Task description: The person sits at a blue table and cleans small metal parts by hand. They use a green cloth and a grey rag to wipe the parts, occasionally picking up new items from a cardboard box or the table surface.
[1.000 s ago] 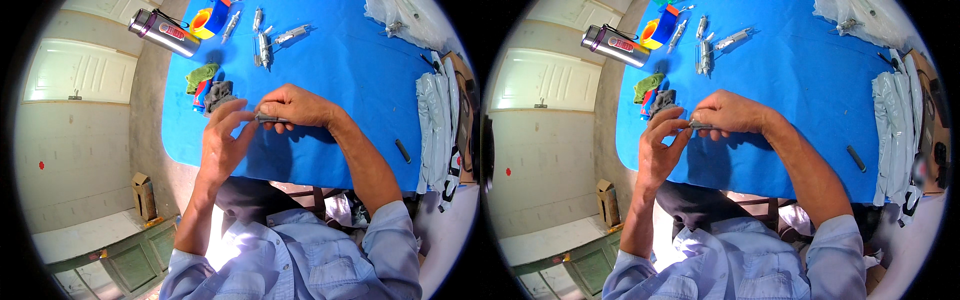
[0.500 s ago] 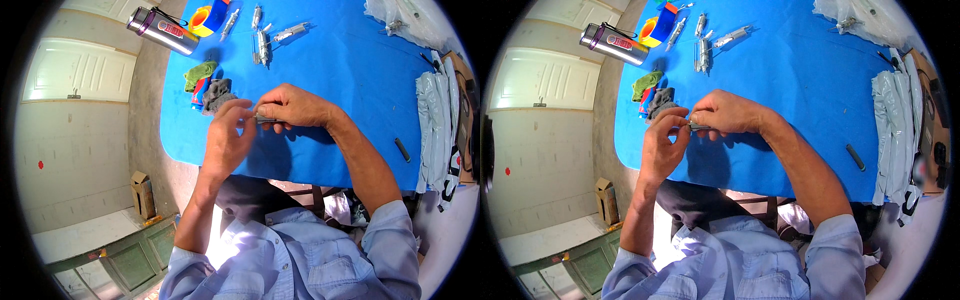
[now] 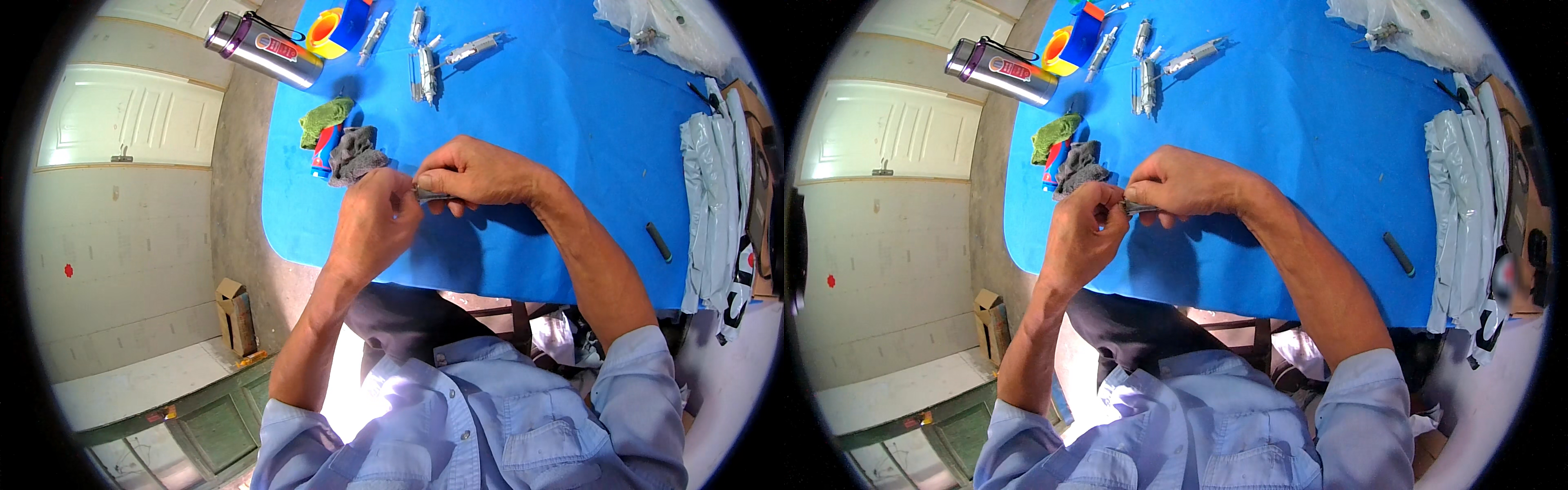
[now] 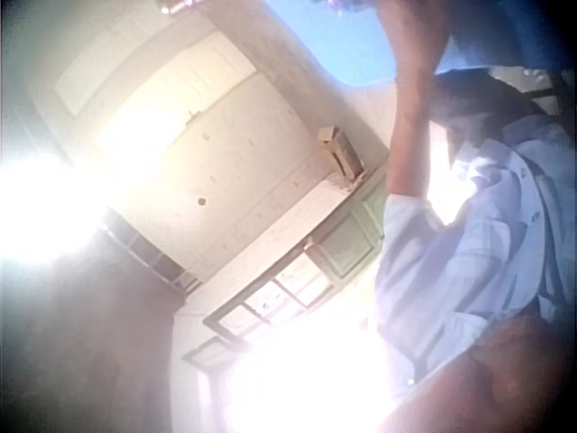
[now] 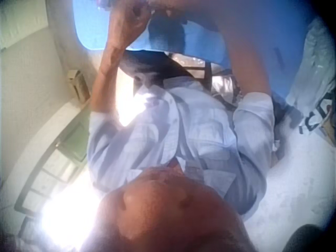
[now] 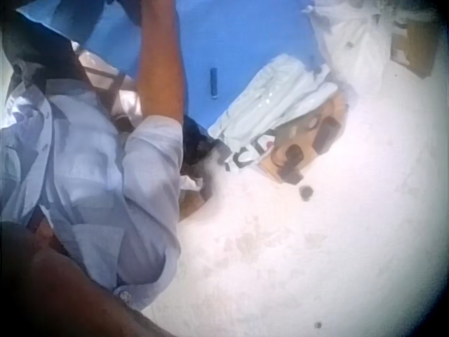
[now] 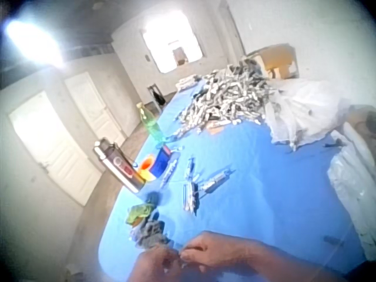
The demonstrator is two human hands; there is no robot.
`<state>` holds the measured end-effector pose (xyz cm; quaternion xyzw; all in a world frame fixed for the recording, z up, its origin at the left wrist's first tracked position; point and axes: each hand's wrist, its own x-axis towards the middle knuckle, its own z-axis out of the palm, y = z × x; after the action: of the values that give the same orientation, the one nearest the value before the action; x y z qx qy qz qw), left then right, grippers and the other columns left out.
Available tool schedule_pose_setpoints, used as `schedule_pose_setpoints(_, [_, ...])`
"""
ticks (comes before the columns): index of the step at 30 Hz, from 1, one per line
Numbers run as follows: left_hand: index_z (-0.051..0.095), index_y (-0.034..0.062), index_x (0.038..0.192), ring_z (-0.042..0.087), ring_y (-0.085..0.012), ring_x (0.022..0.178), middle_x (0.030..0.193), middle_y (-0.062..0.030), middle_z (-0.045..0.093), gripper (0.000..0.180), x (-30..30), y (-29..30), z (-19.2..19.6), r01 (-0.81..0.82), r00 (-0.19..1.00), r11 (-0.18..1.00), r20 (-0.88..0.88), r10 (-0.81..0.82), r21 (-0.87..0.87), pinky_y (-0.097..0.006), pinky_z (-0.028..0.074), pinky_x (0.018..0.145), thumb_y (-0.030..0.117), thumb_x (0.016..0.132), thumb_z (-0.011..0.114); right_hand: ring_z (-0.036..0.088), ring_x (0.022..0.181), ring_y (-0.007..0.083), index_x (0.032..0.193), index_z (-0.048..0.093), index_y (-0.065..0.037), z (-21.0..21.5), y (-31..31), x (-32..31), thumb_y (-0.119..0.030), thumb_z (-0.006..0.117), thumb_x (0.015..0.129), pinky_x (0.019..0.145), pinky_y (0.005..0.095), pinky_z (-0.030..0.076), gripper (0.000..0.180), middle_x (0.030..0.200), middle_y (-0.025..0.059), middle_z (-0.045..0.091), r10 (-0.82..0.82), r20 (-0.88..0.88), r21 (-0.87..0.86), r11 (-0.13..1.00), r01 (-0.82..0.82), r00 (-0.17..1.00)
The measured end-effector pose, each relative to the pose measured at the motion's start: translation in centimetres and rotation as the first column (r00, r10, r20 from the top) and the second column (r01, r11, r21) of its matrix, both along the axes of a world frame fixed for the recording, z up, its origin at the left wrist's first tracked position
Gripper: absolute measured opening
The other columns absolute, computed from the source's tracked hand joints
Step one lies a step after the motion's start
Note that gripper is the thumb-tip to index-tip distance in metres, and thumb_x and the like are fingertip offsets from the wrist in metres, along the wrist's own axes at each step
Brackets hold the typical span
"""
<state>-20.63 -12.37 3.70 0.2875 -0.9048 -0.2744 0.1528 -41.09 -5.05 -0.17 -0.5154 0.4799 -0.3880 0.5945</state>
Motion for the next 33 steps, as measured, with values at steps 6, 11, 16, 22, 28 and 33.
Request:
schedule_pose_setpoints(6, [0.067,-0.0030,0.094,0.065,-0.0213,0.066,0.080,-0.0139,0.065,0.006,-0.1,0.2,0.1,0.010,0.998,0.995,0.057,-0.004,-0.100,-0.034,0.051,0.061,-0.003,0.088,0.067,0.059,0.061,0.0066,0.099,0.074,-0.002,-0.1,-0.1,0.2,-0.027,0.059,0.107,0.058,0.0260,0.050,0.031,0.081,0.0031,0.072,0.025,-0.007,-0.021,0.999,-0.025,1.000])
schedule_pose_setpoints(11, [0.066,-0.0022,0.094,0.067,-0.0247,0.068,0.084,-0.0156,0.067,0.006,-0.3,0.5,0.3,0.006,0.998,0.987,0.063,0.004,-0.159,-0.035,0.052,0.062,-0.003,0.088,0.068,0.061,0.064,0.0080,0.102,0.074,-0.001,-0.3,-0.3,0.2,-0.027,0.058,0.107,0.060,0.0270,0.051,0.031,0.083,0.0036,0.072,0.039,-0.018,-0.033,0.999,-0.040,0.999])
schedule_pose_setpoints(16, [0.067,-0.0030,0.098,0.070,-0.0223,0.075,0.092,-0.0151,0.070,0.007,0.6,-0.5,0.9,0.024,0.999,0.997,0.043,-0.021,-0.071,-0.033,0.055,0.065,-0.005,0.091,0.066,0.068,0.075,0.0117,0.113,0.071,0.001,-0.4,0.1,0.3,-0.026,0.068,0.099,0.069,0.0284,0.056,0.031,0.090,0.0070,0.073,-0.031,0.024,-0.076,0.997,0.033,0.999])
schedule_pose_setpoints(22, [0.069,-0.0037,0.105,0.067,-0.0133,0.081,0.095,-0.0078,0.069,0.007,1.6,-0.6,0.9,-0.003,1.000,0.978,-0.014,0.006,0.210,-0.028,0.056,0.069,0.000,0.100,0.068,0.069,0.077,0.0170,0.110,0.072,0.005,-0.9,0.3,0.6,-0.025,0.073,0.086,0.070,0.0325,0.056,0.039,0.090,0.0120,0.074,-0.070,0.001,-0.191,0.979,0.069,0.998])
schedule_pose_setpoints(28, [0.071,-0.0039,0.115,0.067,-0.0112,0.087,0.102,-0.0062,0.070,0.016,2.5,-0.9,1.5,0.031,0.999,0.930,-0.050,-0.013,0.367,-0.026,0.057,0.071,0.005,0.102,0.070,0.069,0.081,0.0128,0.113,0.070,0.002,-0.5,0.1,0.4,-0.019,0.074,0.090,0.072,0.0304,0.056,0.031,0.094,0.0072,0.073,-0.040,-0.056,-0.126,0.991,0.033,0.998])
schedule_pose_setpoints(33, [0.072,-0.0056,0.110,0.070,-0.0128,0.090,0.103,-0.0087,0.073,0.015,2.0,-0.6,1.3,-0.016,0.999,0.960,-0.029,0.025,0.279,-0.027,0.060,0.075,0.004,0.099,0.071,0.069,0.081,0.0127,0.113,0.070,0.003,-0.7,0.2,0.5,-0.019,0.075,0.091,0.074,0.0303,0.056,0.032,0.094,0.0081,0.074,-0.046,-0.064,-0.149,0.988,0.036,0.997])
